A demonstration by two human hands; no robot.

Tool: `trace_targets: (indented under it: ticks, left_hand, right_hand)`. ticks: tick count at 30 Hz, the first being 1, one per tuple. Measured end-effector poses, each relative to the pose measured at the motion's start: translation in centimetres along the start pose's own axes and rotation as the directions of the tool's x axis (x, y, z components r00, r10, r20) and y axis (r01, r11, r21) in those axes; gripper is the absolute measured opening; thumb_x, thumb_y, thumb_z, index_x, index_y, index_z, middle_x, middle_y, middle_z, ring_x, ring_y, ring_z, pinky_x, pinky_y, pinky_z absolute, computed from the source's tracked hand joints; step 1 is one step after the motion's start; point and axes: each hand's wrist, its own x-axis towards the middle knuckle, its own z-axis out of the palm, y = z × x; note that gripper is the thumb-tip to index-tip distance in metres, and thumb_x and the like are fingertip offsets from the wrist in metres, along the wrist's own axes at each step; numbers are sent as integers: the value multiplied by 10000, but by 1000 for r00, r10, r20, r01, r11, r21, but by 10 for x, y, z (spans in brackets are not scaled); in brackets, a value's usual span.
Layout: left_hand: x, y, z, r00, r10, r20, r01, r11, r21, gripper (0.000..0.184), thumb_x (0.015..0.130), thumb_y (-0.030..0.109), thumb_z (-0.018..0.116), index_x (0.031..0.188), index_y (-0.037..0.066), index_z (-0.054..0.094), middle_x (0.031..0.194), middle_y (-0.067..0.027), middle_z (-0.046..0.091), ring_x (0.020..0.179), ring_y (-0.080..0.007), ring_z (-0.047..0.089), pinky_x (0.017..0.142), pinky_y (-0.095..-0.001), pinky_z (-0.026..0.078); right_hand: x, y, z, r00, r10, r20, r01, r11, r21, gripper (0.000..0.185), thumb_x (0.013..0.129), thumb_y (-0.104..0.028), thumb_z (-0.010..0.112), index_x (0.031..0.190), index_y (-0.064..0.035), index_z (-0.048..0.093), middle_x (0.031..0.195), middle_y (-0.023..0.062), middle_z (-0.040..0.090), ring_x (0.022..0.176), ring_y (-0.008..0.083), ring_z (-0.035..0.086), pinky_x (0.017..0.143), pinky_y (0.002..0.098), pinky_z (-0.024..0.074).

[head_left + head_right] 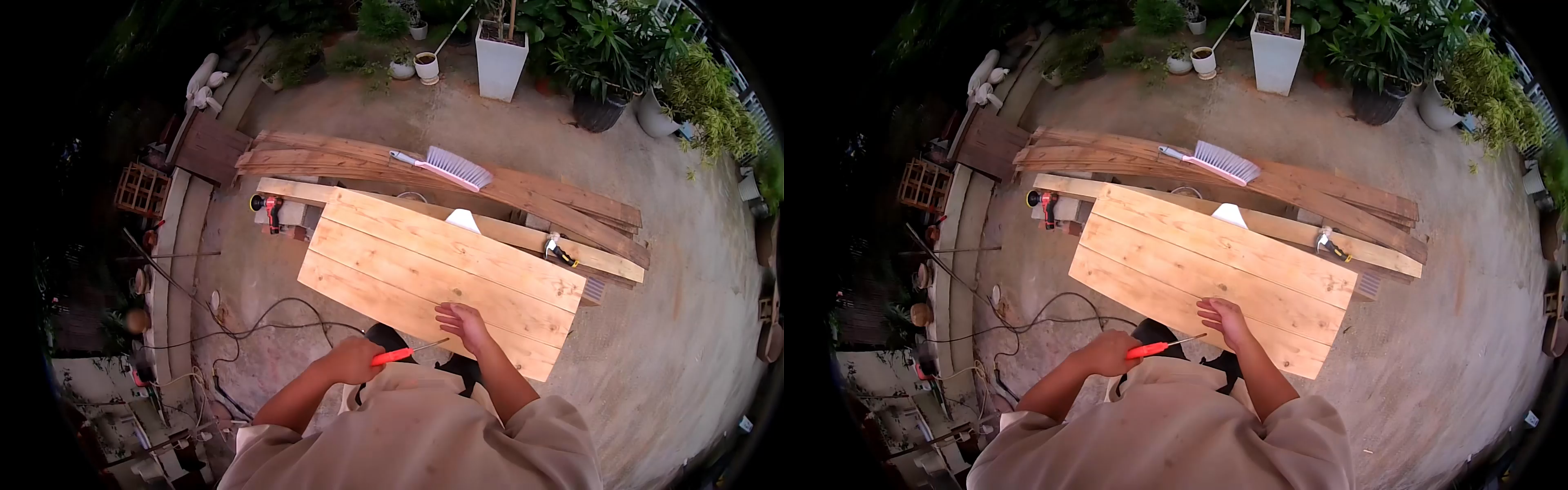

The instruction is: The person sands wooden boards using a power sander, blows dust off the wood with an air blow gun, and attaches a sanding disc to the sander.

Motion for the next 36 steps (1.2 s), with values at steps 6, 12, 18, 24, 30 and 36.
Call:
trace_targets:
  ticks: [6,12,18,24,30,36]
  left_hand:
    - [-25,-105,-55,988,110,106,-86,973,-213,276,898,304,722,963,36,734,876,-186,732,892,-401,711,787,-506,535]
    - [-42,-200,-108,879,435,198,-356,872,-337,294,913,325,722,929,32,727,877,-197,708,863,-416,684,770,-501,518]
    - [-80,-256,-179,937,240,253,-208,967,-148,228,879,300,703,937,86,760,845,-157,730,881,-391,712,793,-504,537]
    - [-115,-331,-188,994,41,102,-39,999,-27,275,889,321,703,978,71,777,933,-197,760,935,-413,717,833,-515,547]
    - [-114,-402,-147,956,-243,-166,236,970,-58,338,878,321,728,1085,60,783,1028,-238,764,1028,-421,723,904,-518,561]
    - [-111,-415,-123,854,-427,-297,399,904,-152,291,860,300,715,1009,57,776,1048,-226,768,1044,-440,721,924,-539,565]
  right_hand:
    - [49,1,70,995,96,10,-94,990,-106,507,1123,-386,524,1427,10,610,1426,179,685,1277,320,685,1065,463,561]
    - [113,40,163,963,113,-243,-169,960,-222,427,1103,-358,580,1325,-9,684,1308,148,749,1144,277,739,981,413,589]
    - [171,71,225,957,-177,-231,-77,612,-787,408,1052,-350,674,1204,18,763,1131,139,799,1043,238,764,921,372,584]
    - [161,36,288,968,226,111,-233,971,57,481,1098,-346,615,1303,86,670,1274,240,737,1170,321,741,1026,416,600]
    - [167,61,289,979,122,-160,-172,921,-350,421,1093,-316,615,1288,49,694,1223,182,766,1125,290,746,961,403,606]
    - [178,103,237,883,-439,-167,-12,334,-942,481,990,-284,718,1376,-1,667,1396,229,677,1290,375,659,1082,485,530]
